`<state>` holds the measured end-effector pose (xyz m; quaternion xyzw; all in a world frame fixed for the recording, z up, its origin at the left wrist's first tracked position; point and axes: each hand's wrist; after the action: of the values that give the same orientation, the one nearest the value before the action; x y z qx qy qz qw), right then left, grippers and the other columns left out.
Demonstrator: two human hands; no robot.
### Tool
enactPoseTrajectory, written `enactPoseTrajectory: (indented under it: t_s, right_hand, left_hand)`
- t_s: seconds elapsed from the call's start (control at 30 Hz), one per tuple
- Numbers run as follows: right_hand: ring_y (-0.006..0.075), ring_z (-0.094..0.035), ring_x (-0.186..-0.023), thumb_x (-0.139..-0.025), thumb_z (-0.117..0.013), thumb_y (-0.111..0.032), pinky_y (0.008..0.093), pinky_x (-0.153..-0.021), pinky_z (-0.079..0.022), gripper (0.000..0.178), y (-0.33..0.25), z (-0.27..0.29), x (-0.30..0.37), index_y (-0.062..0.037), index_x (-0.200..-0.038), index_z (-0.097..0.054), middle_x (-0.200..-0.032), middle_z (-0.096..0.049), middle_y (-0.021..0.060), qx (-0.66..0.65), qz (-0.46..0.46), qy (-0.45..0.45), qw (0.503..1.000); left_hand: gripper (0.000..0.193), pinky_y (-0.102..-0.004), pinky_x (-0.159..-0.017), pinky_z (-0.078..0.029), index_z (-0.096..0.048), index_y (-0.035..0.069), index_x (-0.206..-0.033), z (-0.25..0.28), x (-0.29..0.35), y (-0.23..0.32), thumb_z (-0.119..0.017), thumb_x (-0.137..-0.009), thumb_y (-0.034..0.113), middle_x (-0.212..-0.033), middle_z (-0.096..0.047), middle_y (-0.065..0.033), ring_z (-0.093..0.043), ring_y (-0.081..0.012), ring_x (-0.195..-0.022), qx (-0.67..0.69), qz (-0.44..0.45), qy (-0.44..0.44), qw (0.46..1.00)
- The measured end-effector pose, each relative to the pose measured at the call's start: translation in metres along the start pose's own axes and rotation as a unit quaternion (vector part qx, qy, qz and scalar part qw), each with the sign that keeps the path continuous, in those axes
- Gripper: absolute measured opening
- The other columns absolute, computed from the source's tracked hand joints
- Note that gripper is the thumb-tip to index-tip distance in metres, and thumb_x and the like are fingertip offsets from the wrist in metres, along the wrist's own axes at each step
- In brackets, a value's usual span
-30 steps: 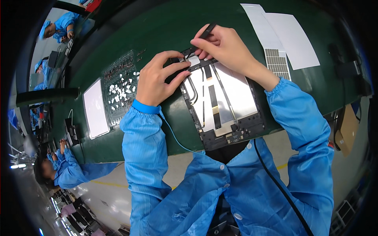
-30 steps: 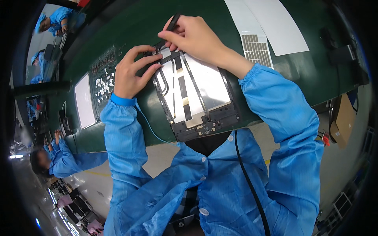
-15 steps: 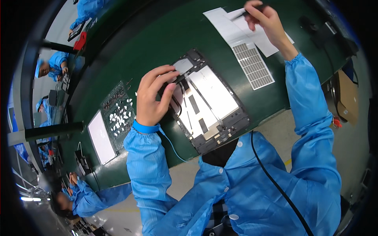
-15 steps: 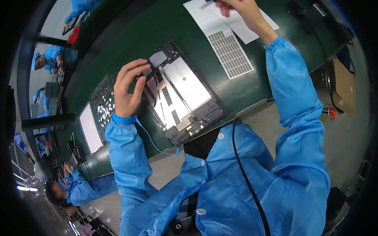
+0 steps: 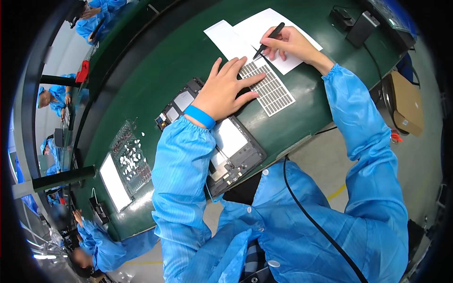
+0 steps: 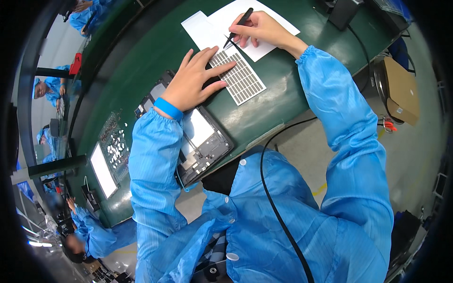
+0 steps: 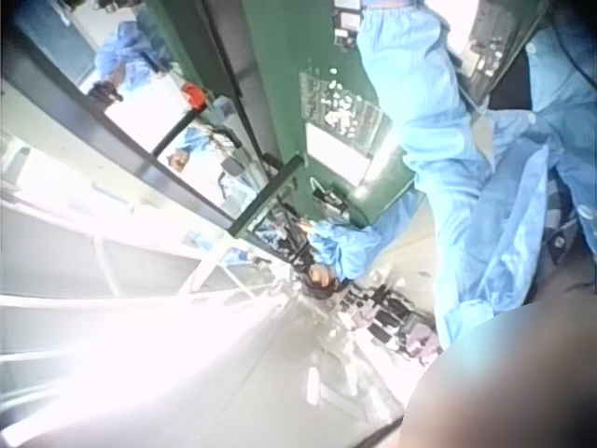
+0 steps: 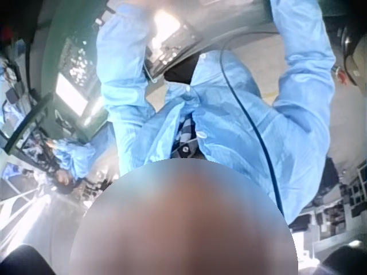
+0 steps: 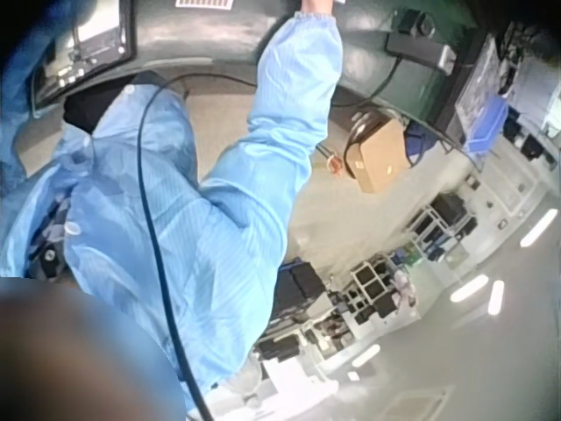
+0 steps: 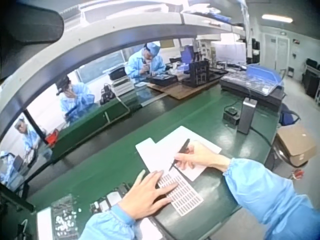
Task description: Applying adhesive labels to the interior of a tablet device using tweezers.
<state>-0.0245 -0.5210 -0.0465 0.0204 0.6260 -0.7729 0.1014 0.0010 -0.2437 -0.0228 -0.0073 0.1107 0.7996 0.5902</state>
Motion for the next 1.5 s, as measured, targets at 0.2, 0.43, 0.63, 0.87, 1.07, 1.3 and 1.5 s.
enactPoseTrajectory:
  t_s: [0.2, 0.43, 0.63, 0.87, 1.07, 1.3, 1.5]
  right_hand:
    - [0.01, -0.067, -0.064, -0.096, -0.069, -0.033, 0.0198, -0.047, -0.044, 0.035, 0.001, 0.006, 0.0, -0.0009, -0.11, -0.067, -0.088, -0.073, 0.0105, 0.013, -0.018, -0.004, 1.0]
    - [0.0088, -0.066, -0.068, -0.1, -0.063, -0.025, 0.0194, -0.053, -0.045, 0.025, -0.008, -0.001, 0.001, -0.0009, -0.106, -0.064, -0.083, -0.07, 0.007, 0.04, -0.019, -0.029, 0.999]
    - [0.0115, -0.064, -0.078, -0.102, -0.061, -0.026, 0.0229, -0.063, -0.05, 0.03, 0.001, -0.007, -0.011, 0.0009, -0.116, -0.062, -0.094, -0.068, 0.0085, -0.062, -0.006, 0.117, 0.991]
    - [0.0091, -0.063, -0.076, -0.1, -0.064, -0.034, 0.0238, -0.066, -0.051, 0.037, -0.036, -0.079, -0.048, -0.0006, -0.116, -0.067, -0.093, -0.069, 0.0073, -0.091, 0.004, 0.021, 0.996]
    - [0.0067, -0.06, -0.069, -0.103, -0.058, -0.035, 0.0201, -0.063, -0.05, 0.033, -0.032, -0.141, -0.074, -0.0033, -0.105, -0.064, -0.081, -0.063, 0.0011, -0.037, -0.016, -0.088, 0.995]
    - [0.0067, -0.06, -0.07, -0.102, -0.059, -0.037, 0.0212, -0.063, -0.05, 0.033, -0.023, -0.146, -0.072, -0.004, -0.103, -0.064, -0.08, -0.061, 0.0009, -0.036, -0.004, -0.095, 0.995]
    - [0.007, -0.059, -0.068, -0.102, -0.06, -0.038, 0.0213, -0.06, -0.05, 0.035, -0.017, -0.146, -0.074, -0.0036, -0.101, -0.064, -0.079, -0.059, 0.0006, -0.059, -0.013, -0.092, 0.994]
  left_hand:
    - [0.044, -0.0581, -0.121, -0.019, -0.058, 0.034, -0.141, -0.004, -0.003, 0.001, -0.058, -0.098, 0.042, -0.153, -0.041, -0.0214, -0.038, -0.0403, -0.142, 0.012, 0.003, 0.012, 1.0]
    - [0.044, -0.0604, -0.12, -0.018, -0.057, 0.035, -0.142, -0.009, 0.001, -0.001, -0.058, -0.099, 0.042, -0.153, -0.04, -0.0224, -0.037, -0.0407, -0.143, 0.018, 0.008, 0.031, 0.999]
    - [0.045, -0.0646, -0.118, -0.02, -0.056, 0.036, -0.142, -0.007, 0.011, 0.0, -0.053, -0.1, 0.049, -0.152, -0.039, -0.0261, -0.038, -0.0417, -0.143, -0.042, 0.017, 0.04, 0.998]
    - [0.024, -0.0424, -0.103, -0.046, -0.069, 0.01, -0.116, 0.054, 0.11, -0.028, -0.064, -0.094, 0.017, -0.132, -0.061, -0.0114, -0.059, -0.0341, -0.119, 0.041, 0.124, 0.232, 0.964]
    - [0.029, -0.0353, -0.098, -0.048, -0.068, 0.007, -0.12, 0.03, 0.14, -0.021, -0.064, -0.091, 0.007, -0.13, -0.062, -0.0117, -0.061, -0.0294, -0.119, 0.166, 0.228, 0.314, 0.907]
    - [0.025, -0.0413, -0.099, -0.048, -0.068, 0.008, -0.116, 0.02, 0.13, -0.018, -0.066, -0.091, 0.011, -0.127, -0.062, -0.0113, -0.059, -0.0337, -0.119, 0.162, 0.225, 0.266, 0.923]
    - [0.026, -0.0437, -0.102, -0.045, -0.069, 0.01, -0.116, 0.016, 0.127, -0.016, -0.066, -0.091, 0.013, -0.126, -0.063, -0.0103, -0.057, -0.034, -0.123, 0.106, 0.224, 0.25, 0.936]
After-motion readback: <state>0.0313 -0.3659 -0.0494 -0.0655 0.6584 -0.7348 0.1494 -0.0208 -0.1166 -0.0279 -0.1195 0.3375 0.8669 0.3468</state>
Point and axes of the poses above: each hand's wrist, its own x-axis away from the middle knuckle, its own z-axis out of the back of the hand, y = z × x
